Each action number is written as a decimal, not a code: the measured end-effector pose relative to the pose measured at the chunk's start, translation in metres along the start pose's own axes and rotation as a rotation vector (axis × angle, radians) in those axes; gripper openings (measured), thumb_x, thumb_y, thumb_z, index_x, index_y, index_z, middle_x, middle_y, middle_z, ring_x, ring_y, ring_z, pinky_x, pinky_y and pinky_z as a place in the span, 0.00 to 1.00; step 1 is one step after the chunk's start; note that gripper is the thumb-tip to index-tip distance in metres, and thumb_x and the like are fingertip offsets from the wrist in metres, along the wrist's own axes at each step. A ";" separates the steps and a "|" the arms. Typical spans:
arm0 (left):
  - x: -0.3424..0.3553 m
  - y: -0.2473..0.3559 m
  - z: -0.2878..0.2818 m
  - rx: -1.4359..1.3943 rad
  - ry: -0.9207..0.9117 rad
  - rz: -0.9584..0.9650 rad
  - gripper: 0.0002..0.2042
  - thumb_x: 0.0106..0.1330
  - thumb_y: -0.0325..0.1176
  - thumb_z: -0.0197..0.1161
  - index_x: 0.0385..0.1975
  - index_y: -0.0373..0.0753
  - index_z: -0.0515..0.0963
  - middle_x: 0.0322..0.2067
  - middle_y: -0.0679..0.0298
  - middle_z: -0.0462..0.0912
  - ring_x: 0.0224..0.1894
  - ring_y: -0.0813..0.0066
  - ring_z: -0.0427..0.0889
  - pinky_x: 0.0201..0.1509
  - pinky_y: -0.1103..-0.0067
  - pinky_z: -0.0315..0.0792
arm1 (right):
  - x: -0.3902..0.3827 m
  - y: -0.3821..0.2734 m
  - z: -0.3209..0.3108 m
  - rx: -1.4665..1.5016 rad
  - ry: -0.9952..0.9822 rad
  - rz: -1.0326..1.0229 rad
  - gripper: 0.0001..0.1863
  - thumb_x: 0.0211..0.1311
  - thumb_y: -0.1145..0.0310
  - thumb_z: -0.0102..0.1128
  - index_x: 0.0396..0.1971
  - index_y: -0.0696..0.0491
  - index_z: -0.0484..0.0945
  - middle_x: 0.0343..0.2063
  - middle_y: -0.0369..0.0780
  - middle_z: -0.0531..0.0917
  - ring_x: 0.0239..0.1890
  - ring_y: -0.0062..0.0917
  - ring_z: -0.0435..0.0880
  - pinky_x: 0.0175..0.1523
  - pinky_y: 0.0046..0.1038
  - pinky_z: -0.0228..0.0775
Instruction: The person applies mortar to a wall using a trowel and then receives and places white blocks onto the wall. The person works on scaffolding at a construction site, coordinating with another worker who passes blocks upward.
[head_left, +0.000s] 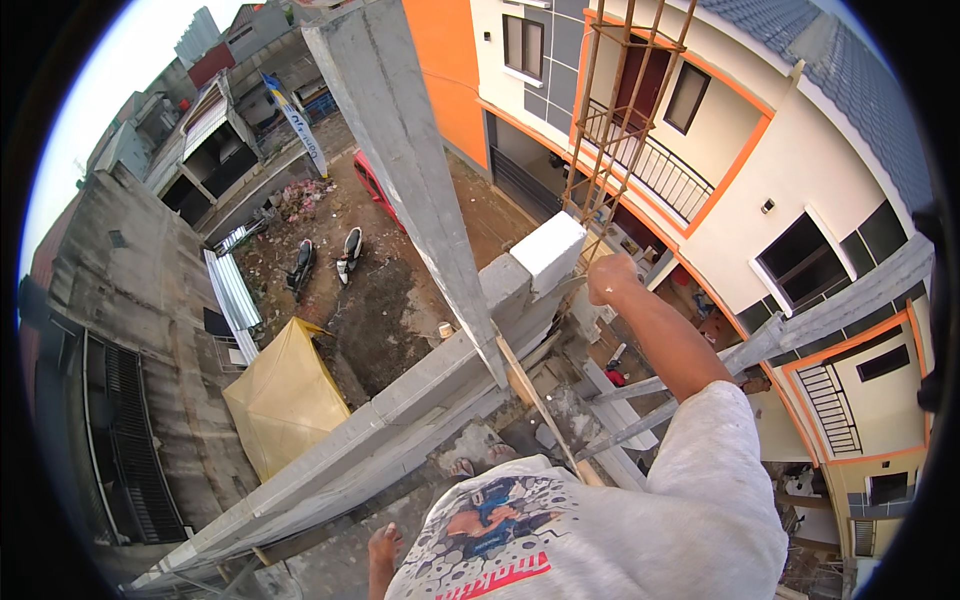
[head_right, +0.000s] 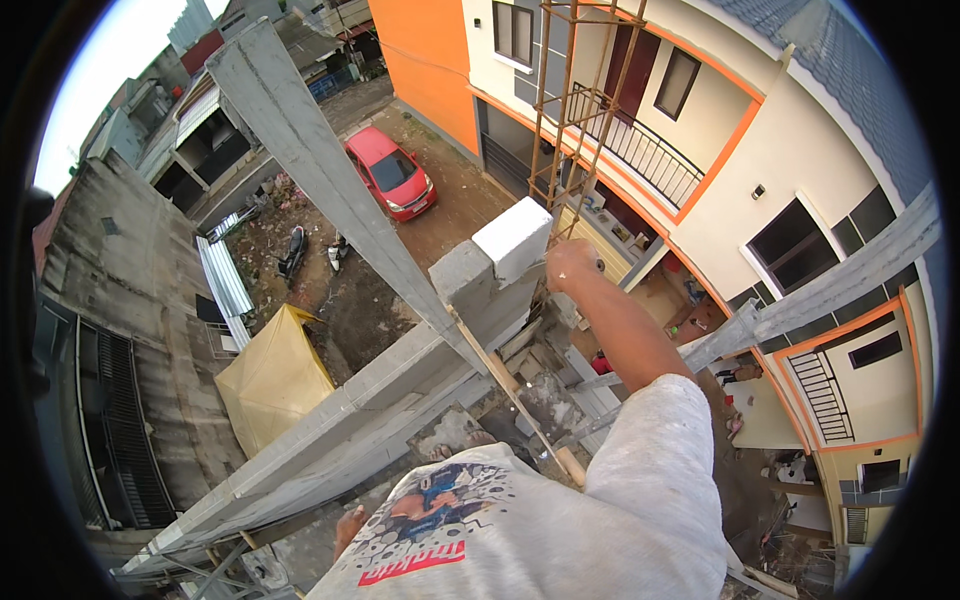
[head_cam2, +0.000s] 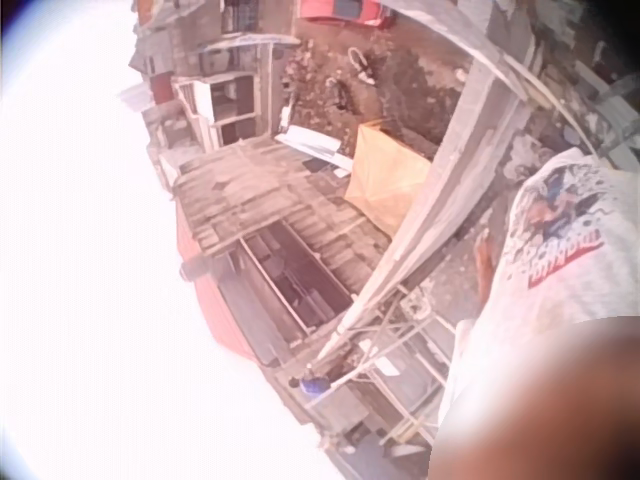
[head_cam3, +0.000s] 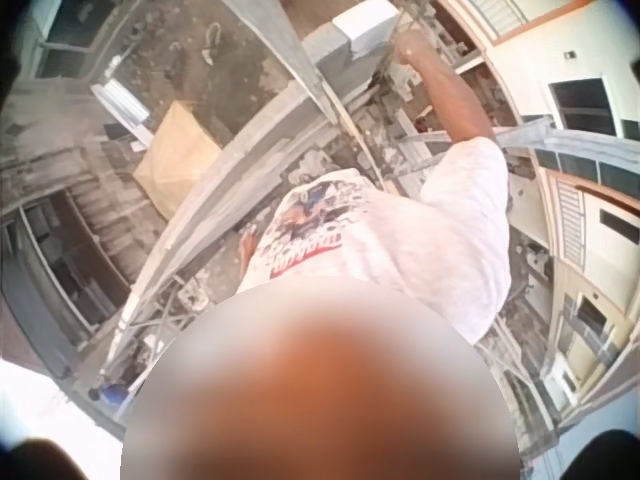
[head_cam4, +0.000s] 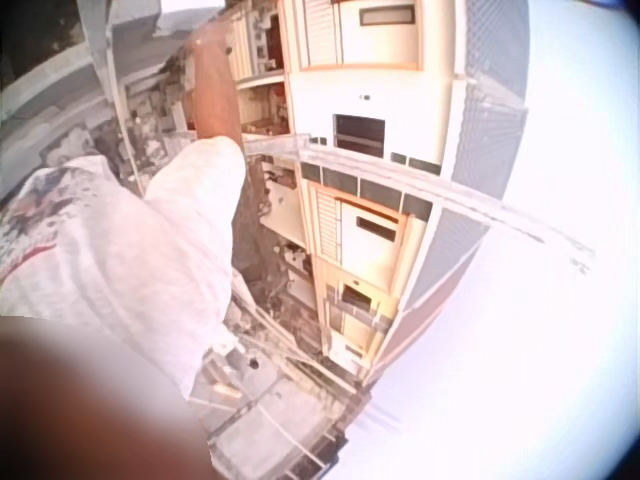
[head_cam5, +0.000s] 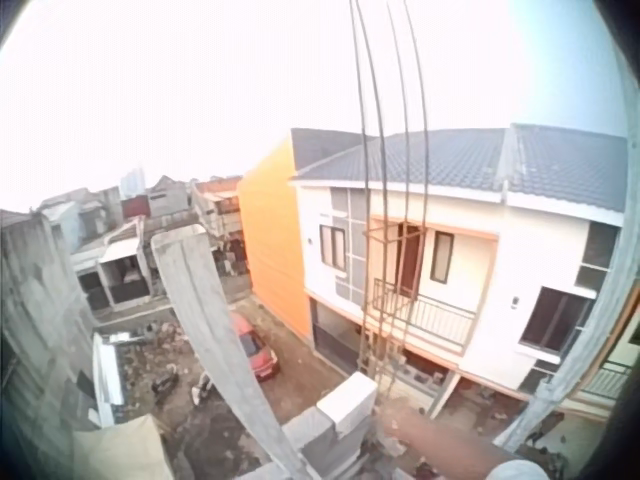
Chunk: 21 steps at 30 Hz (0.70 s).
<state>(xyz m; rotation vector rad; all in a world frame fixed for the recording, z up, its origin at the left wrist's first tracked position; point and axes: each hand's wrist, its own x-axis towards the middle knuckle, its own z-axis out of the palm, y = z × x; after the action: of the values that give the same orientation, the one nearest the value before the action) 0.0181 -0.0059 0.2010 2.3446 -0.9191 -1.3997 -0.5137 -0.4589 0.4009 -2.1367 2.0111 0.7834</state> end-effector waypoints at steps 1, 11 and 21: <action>0.000 0.004 0.003 -0.039 -0.005 -0.082 0.23 0.67 0.47 0.58 0.53 0.36 0.75 0.41 0.57 0.83 0.34 0.69 0.83 0.33 0.74 0.70 | -0.009 -0.005 0.006 0.009 -0.003 -0.007 0.14 0.44 0.69 0.61 0.34 0.52 0.87 0.36 0.44 0.86 0.41 0.33 0.87 0.42 0.32 0.78; 0.035 0.031 0.010 -0.275 0.055 -0.089 0.21 0.68 0.46 0.56 0.51 0.35 0.76 0.39 0.57 0.84 0.33 0.70 0.84 0.30 0.76 0.72 | -0.012 -0.064 0.007 0.074 -0.028 -0.048 0.17 0.46 0.67 0.61 0.39 0.54 0.86 0.40 0.45 0.86 0.45 0.36 0.85 0.46 0.35 0.77; 0.025 -0.010 0.021 0.015 -0.060 0.196 0.22 0.67 0.45 0.59 0.51 0.33 0.76 0.36 0.56 0.83 0.33 0.66 0.84 0.30 0.75 0.73 | 0.008 -0.041 0.002 0.134 -0.100 0.058 0.18 0.46 0.70 0.57 0.39 0.53 0.85 0.41 0.42 0.86 0.46 0.32 0.85 0.46 0.30 0.77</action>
<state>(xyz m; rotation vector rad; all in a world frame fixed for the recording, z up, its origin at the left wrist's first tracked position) 0.0122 -0.0120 0.1683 2.1658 -1.1456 -1.3938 -0.4755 -0.4608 0.3849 -1.9361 2.0221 0.7259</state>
